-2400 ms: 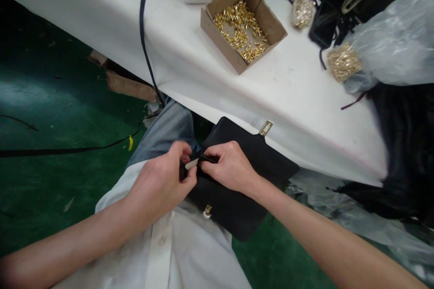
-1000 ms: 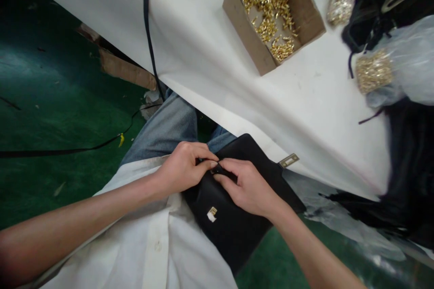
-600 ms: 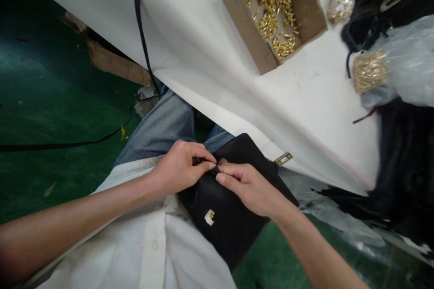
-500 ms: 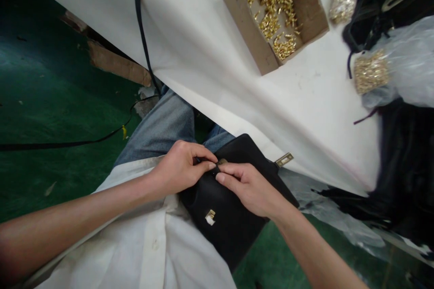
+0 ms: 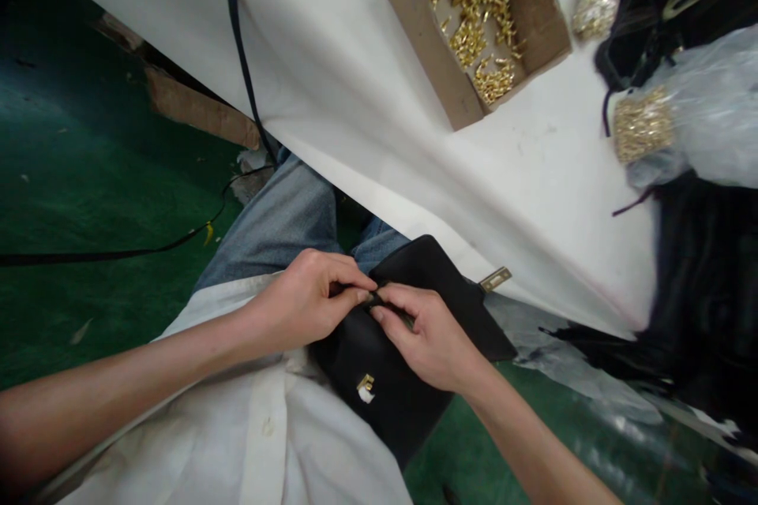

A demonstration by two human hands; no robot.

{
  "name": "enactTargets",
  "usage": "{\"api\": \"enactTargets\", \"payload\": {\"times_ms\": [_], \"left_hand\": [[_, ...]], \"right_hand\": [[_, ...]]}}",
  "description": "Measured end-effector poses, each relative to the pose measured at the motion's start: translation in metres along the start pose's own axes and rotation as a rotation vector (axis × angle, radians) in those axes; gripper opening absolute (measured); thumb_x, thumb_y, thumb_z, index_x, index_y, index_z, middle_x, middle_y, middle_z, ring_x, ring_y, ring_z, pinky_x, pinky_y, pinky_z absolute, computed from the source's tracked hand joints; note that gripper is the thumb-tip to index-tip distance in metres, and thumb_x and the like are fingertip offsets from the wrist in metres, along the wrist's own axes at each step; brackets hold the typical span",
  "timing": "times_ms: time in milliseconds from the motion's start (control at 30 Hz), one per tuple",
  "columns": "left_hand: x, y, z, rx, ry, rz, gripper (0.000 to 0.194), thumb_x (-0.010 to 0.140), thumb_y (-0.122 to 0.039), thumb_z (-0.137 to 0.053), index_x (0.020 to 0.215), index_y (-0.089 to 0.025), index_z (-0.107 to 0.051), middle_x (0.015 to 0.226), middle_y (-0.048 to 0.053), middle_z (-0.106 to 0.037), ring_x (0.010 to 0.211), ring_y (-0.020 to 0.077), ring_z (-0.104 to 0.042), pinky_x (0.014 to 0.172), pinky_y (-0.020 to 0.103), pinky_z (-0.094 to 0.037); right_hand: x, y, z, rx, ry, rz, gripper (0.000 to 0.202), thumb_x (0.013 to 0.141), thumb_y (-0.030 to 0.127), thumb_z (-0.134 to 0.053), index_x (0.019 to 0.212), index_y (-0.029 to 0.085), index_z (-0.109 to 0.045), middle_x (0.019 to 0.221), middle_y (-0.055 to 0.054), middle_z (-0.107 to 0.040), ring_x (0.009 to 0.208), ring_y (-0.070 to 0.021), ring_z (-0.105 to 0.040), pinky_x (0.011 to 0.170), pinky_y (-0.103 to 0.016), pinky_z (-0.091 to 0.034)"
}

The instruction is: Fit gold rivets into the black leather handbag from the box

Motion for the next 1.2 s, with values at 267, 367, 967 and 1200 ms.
{"api": "enactTargets", "payload": {"times_ms": [267, 367, 967, 1200], "left_hand": [[-0.002, -0.001, -0.001, 0.082, -0.084, -0.012, 0.029, 0.085, 0.001, -0.066, 0.091, -0.019, -0.087, 0.087, 0.001, -0.086, 0.071, 0.0156, -0.075, 0.073, 0.026, -0.056], [-0.003, -0.001, -0.002, 0.063, -0.090, 0.003, 0.028, 0.085, 0.000, -0.067, 0.088, -0.019, -0.087, 0.084, 0.001, -0.085, 0.066, 0.0142, -0.072, 0.071, 0.026, -0.055], [-0.009, 0.010, -0.009, -0.123, -0.104, 0.120, 0.017, 0.081, -0.007, -0.073, 0.085, -0.018, -0.085, 0.074, -0.001, -0.082, 0.065, 0.0146, -0.076, 0.061, 0.023, -0.051], [-0.006, 0.006, -0.010, -0.109, -0.104, 0.114, 0.016, 0.080, -0.006, -0.072, 0.082, -0.018, -0.083, 0.072, 0.000, -0.081, 0.064, 0.0145, -0.075, 0.060, 0.023, -0.050]], "right_hand": [[-0.008, -0.020, -0.006, 0.278, -0.072, -0.197, 0.022, 0.100, 0.043, -0.073, 0.095, 0.022, -0.075, 0.087, -0.002, -0.072, 0.080, -0.0202, -0.064, 0.074, -0.033, -0.049], [-0.014, -0.028, -0.008, 0.427, -0.145, -0.305, 0.027, 0.091, 0.044, -0.084, 0.104, 0.021, -0.077, 0.093, -0.004, -0.077, 0.084, -0.0212, -0.068, 0.077, -0.033, -0.053], [-0.018, -0.040, -0.013, 0.427, -0.006, -0.263, 0.030, 0.099, 0.049, -0.080, 0.098, 0.021, -0.069, 0.083, 0.001, -0.061, 0.076, -0.0160, -0.053, 0.069, -0.028, -0.044], [-0.019, -0.044, -0.014, 0.506, 0.045, -0.300, 0.042, 0.098, 0.060, -0.080, 0.097, 0.020, -0.067, 0.081, 0.002, -0.055, 0.073, -0.0138, -0.047, 0.064, -0.026, -0.040]]}}
Point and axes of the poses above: each hand's wrist, its own x-axis towards the middle knuckle, its own z-axis out of the back of the hand, y = z × x, the point moved 7 cm from there along x, towards the middle knuckle
